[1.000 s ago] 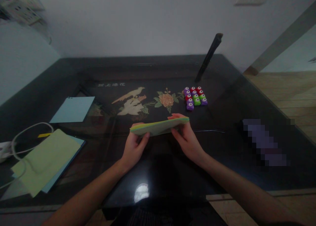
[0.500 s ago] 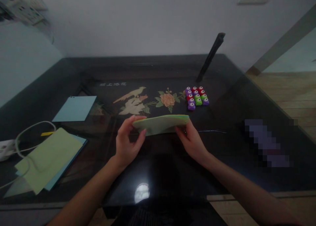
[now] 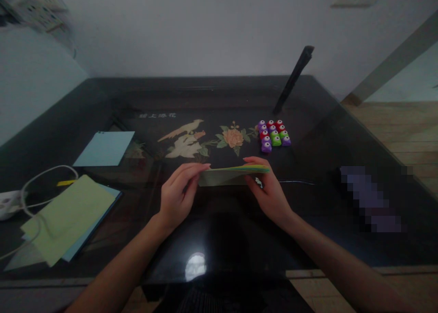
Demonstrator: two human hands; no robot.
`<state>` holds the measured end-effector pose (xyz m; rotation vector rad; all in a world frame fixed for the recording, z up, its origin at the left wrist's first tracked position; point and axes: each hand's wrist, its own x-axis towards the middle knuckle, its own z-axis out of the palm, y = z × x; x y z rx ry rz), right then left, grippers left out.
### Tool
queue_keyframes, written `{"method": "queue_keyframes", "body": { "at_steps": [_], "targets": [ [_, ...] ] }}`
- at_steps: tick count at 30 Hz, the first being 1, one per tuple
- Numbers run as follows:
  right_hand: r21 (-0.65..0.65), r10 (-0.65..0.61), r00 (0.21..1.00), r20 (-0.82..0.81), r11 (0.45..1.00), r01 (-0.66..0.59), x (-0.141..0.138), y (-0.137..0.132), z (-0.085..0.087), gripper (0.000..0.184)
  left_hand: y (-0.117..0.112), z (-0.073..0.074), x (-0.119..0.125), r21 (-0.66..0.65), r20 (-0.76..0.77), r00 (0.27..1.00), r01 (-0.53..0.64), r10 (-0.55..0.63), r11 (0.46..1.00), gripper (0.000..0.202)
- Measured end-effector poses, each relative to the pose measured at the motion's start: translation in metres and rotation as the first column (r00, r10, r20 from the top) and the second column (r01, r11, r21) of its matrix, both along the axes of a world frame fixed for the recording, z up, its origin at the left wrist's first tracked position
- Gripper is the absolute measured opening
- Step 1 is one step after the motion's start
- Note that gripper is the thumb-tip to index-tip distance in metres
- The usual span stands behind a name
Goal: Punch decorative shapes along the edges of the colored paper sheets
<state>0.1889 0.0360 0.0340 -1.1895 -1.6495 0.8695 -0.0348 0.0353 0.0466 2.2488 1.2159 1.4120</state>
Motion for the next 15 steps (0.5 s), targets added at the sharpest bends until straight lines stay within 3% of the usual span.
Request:
{"method": "queue_keyframes", "body": {
  "at_steps": [4, 8, 12, 15],
  "targets": [
    [0.011, 0.004, 1.000, -0.030, 1.000, -0.004, -0.003, -0.002, -0.001, 0.026, -0.004, -0.007, 0.005, -0.122, 0.152, 0.984, -0.071, 0.089, 0.990, 0.034],
    [0.016, -0.004, 1.000, -0.011, 1.000, 0.004, -0.003, -0.006, -0.002, 0.023, -0.006, -0.011, 0.012, -0.187, 0.337, 0.941, 0.035, 0.031, 0.982, 0.038],
    [0.005, -0.023, 0.999, 0.049, 1.000, 0.022, 0.000, -0.007, -0.006, 0.023, -0.006, -0.022, 0.011, -0.297, 0.392, 0.919, 0.080, 0.045, 0.952, 0.036],
    [-0.020, -0.016, 0.994, 0.108, 1.000, 0.018, 0.005, -0.007, -0.014, 0.022, -0.005, -0.037, 0.007, -0.432, 0.354, 0.932, 0.093, 0.074, 0.897, 0.022]
  ]
}}
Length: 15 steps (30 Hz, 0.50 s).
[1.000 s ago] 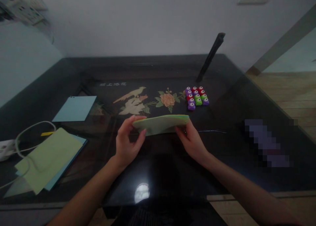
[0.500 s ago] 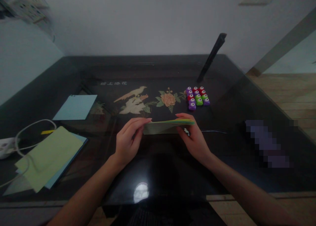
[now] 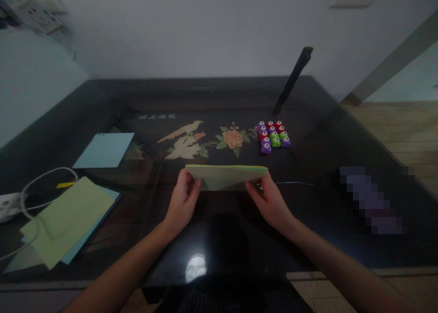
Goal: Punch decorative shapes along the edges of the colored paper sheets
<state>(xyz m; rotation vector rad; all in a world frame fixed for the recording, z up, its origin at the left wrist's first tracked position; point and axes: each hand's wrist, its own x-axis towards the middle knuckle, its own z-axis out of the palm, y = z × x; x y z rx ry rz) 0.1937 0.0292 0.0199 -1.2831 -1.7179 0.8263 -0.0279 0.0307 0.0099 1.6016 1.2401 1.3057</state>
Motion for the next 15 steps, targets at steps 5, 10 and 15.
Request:
{"method": "queue_keyframes", "body": {
  "at_steps": [5, 10, 15],
  "targets": [
    [-0.011, -0.022, 0.984, 0.175, 1.000, 0.024, 0.005, 0.002, -0.009, 0.026, 0.004, -0.015, -0.003, -0.073, -0.108, 0.994, 0.022, -0.030, 0.997, 0.024],
    [-0.037, 0.035, 0.975, 0.220, 0.999, -0.028, 0.008, 0.003, 0.002, 0.033, 0.006, -0.005, -0.002, -0.207, -0.001, 0.999, 0.038, -0.040, 0.978, 0.022],
    [-0.186, -0.011, 0.996, 0.092, 0.982, 0.028, 0.011, 0.000, 0.002, 0.057, 0.007, -0.001, -0.004, -0.446, 0.101, 0.990, 0.132, -0.096, 0.886, 0.027]
  ]
}}
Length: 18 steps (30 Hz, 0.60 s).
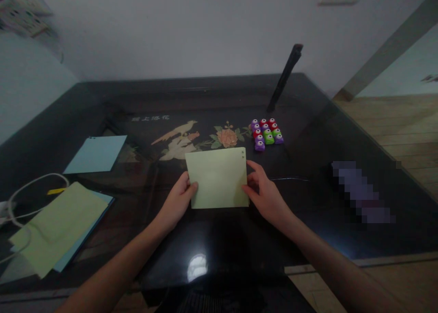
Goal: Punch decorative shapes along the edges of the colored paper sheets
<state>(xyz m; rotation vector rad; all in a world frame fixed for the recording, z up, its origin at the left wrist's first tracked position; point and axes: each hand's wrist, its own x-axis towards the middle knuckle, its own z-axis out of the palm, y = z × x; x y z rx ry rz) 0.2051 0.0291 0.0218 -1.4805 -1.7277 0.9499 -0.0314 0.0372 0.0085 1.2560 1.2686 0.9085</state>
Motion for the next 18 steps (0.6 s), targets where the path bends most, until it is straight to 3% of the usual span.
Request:
{"method": "queue_keyframes", "body": {
  "at_steps": [4, 8, 14, 18],
  "targets": [
    [-0.043, -0.113, 0.993, -0.038, 0.993, 0.111, 0.002, 0.000, -0.014, 0.053, 0.006, -0.004, -0.007, 0.024, -0.145, 0.984, 0.111, -0.107, 0.993, 0.031],
    [-0.039, -0.085, 0.995, 0.056, 0.995, 0.087, 0.002, 0.002, -0.022, 0.049, 0.010, -0.002, -0.013, 0.095, -0.337, 0.926, 0.215, -0.171, 0.972, 0.054],
    [-0.008, 0.039, 0.969, 0.245, 0.999, -0.038, 0.001, 0.008, -0.022, 0.050, 0.008, 0.004, -0.012, 0.191, -0.597, 0.786, 0.333, -0.160, 0.923, 0.067],
    [-0.010, 0.059, 0.920, 0.388, 0.998, -0.060, -0.001, 0.006, -0.019, 0.044, 0.008, 0.004, -0.013, 0.109, -0.742, 0.650, 0.358, -0.164, 0.927, 0.065]
  ]
}}
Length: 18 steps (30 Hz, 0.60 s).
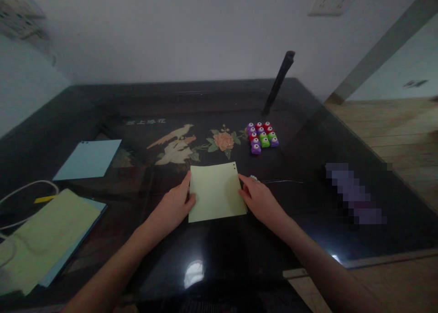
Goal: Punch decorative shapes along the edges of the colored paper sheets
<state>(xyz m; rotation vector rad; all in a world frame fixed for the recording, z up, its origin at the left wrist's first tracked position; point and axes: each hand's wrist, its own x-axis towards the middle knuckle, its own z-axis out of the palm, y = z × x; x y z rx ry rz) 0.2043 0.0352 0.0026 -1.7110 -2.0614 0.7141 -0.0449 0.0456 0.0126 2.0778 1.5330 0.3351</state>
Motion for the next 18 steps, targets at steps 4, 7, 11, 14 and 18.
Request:
{"method": "queue_keyframes", "body": {
  "at_steps": [4, 7, 11, 14, 18],
  "targets": [
    [0.098, -0.031, 0.999, -0.019, 0.995, 0.032, 0.012, 0.001, 0.011, 0.031, 0.002, 0.008, -0.007, 0.009, -0.264, 0.961, -0.081, 0.081, 0.997, 0.072],
    [0.234, -0.057, 0.988, -0.144, 0.968, 0.090, 0.042, 0.024, 0.024, 0.026, 0.010, 0.021, -0.007, 0.094, -0.283, 0.955, -0.070, 0.094, 0.993, 0.068],
    [0.388, -0.245, 0.914, -0.322, 0.847, 0.364, 0.094, 0.095, 0.025, 0.030, 0.036, 0.040, 0.034, 0.275, -0.107, 0.988, 0.138, -0.113, 0.951, 0.046],
    [0.373, -0.305, 0.884, -0.354, 0.821, 0.433, 0.117, 0.152, 0.008, 0.041, 0.066, 0.042, 0.098, 0.390, -0.015, 0.939, 0.321, -0.343, 0.863, 0.038],
    [0.365, -0.247, 0.907, -0.340, 0.855, 0.369, 0.123, 0.193, -0.017, 0.040, 0.111, 0.021, 0.181, 0.394, -0.011, 0.943, 0.311, -0.334, 0.865, 0.068]
  ]
}}
